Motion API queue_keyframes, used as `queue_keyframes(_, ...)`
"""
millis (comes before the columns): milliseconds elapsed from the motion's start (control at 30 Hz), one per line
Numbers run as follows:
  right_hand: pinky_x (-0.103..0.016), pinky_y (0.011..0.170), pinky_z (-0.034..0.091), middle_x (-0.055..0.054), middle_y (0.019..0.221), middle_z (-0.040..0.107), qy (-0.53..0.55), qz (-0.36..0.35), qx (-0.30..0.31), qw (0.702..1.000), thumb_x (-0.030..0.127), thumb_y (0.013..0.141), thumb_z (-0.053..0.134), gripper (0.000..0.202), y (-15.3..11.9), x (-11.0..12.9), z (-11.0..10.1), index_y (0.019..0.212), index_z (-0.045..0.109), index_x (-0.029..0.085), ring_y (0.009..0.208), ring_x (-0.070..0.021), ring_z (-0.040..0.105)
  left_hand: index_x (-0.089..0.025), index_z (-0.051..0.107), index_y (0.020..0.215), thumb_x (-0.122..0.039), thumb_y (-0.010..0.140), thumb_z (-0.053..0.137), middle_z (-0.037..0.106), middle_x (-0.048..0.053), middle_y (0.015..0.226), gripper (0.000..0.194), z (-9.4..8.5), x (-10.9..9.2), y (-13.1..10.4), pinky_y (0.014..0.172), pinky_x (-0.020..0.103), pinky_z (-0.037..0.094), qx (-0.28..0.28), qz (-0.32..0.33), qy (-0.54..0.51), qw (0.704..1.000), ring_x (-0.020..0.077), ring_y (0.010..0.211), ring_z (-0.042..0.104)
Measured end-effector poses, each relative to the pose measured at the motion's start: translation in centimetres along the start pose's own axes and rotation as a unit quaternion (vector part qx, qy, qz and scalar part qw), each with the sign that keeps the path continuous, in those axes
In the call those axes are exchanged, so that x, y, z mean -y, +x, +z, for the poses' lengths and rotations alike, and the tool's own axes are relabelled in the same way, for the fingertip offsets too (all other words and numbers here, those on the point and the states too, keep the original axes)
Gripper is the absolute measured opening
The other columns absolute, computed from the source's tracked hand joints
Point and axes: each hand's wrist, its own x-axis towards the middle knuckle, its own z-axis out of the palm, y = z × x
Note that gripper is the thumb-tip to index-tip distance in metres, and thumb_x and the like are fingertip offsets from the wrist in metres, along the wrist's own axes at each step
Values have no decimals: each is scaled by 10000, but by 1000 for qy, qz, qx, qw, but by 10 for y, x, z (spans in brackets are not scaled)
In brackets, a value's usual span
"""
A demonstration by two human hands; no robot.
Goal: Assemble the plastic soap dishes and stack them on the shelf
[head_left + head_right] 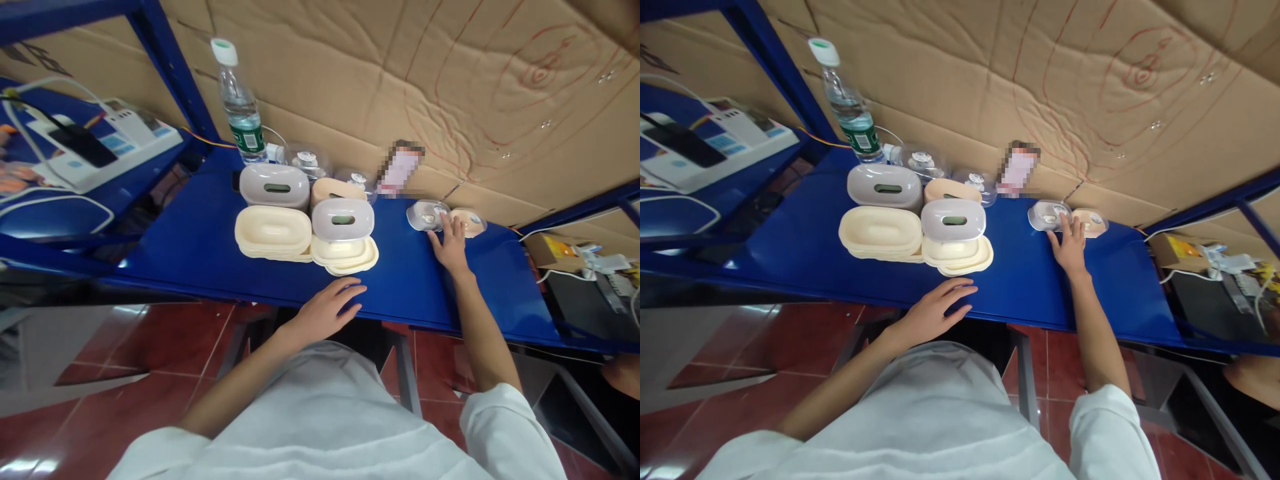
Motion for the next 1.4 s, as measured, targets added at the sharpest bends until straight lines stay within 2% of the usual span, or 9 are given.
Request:
queue_keyframes(100,-755,1213,340,-223,1751,292,8,2,-14,1000,633,1050,455,741,11,0,8,1679,377,251,1641,-440,228,-243,656,1401,-291,1076,593,663,110,1465,334,0,0,0,1141,425,597,-14,5,14,1000,231,1337,686)
queue_keyframes(267,-887,1175,199,-240,1791,148,2,35,-44,998,678,1057,393,815,12,27,3,1717,255,220,1660,-494,108,-244,699,1313,-194,1054,610,683,110,1441,279,-17,-7,-3,1130,402,597,-49,101,44,993,226,1341,677)
queue_keyframes(367,-760,1282,207,-191,1792,205,42,-106,-93,989,585,1095,405,716,-1,67,-23,1707,291,230,1674,-411,164,-241,675,1336,-153,1012,650,688,133,1418,337,-31,-7,-1,1129,453,589,-133,105,99,981,258,1350,659)
queue_keyframes(500,-588,1299,371,-104,1730,402,139,-342,-70,927,484,1087,548,576,-17,145,-54,1626,461,301,1609,-317,384,-235,673,1321,-155,999,667,671,154,1430,332,-38,2,6,1127,532,563,-168,61,221,959,316,1342,649)
queue_keyframes(700,-590,1308,389,-40,1608,581,97,-462,-22,881,393,1058,652,387,-9,218,-36,1437,669,322,1550,-278,488,-232,646,1382,-169,1022,629,665,150,1467,366,-29,17,6,1190,560,491,-137,23,283,949,332,1388,616)
queue_keyframes(867,-580,1309,416,-5,1274,794,152,-472,-86,864,284,1049,671,282,-11,200,-36,1322,741,303,1283,-221,714,-248,571,1505,-59,1015,550,739,118,1351,525,-34,19,3,1154,498,505,-120,27,270,955,289,1335,659)
queue_keyframes(1033,-606,1235,509,-1,1279,784,246,-372,-78,892,241,986,750,475,-70,166,-77,1434,672,381,1231,-260,741,-263,639,1412,-82,1044,535,804,75,1191,422,-35,-7,0,1048,439,518,-128,77,252,956,232,1146,736)
queue_keyframes(1233,-642,1128,574,-31,1136,807,274,-243,-87,926,136,955,730,470,-169,123,-83,1379,721,339,1086,-285,769,-222,708,1231,-152,1061,593,801,36,1116,217,8,-41,8,918,361,523,-91,176,224,954,182,1041,725)
queue_keyframes(1400,-636,1093,587,-39,1101,805,249,-155,-122,948,144,967,696,390,-207,93,-62,1308,758,321,1058,-297,778,-189,679,1322,-149,1039,627,762,100,1186,291,40,-40,16,972,406,546,22,179,210,961,250,1142,710)
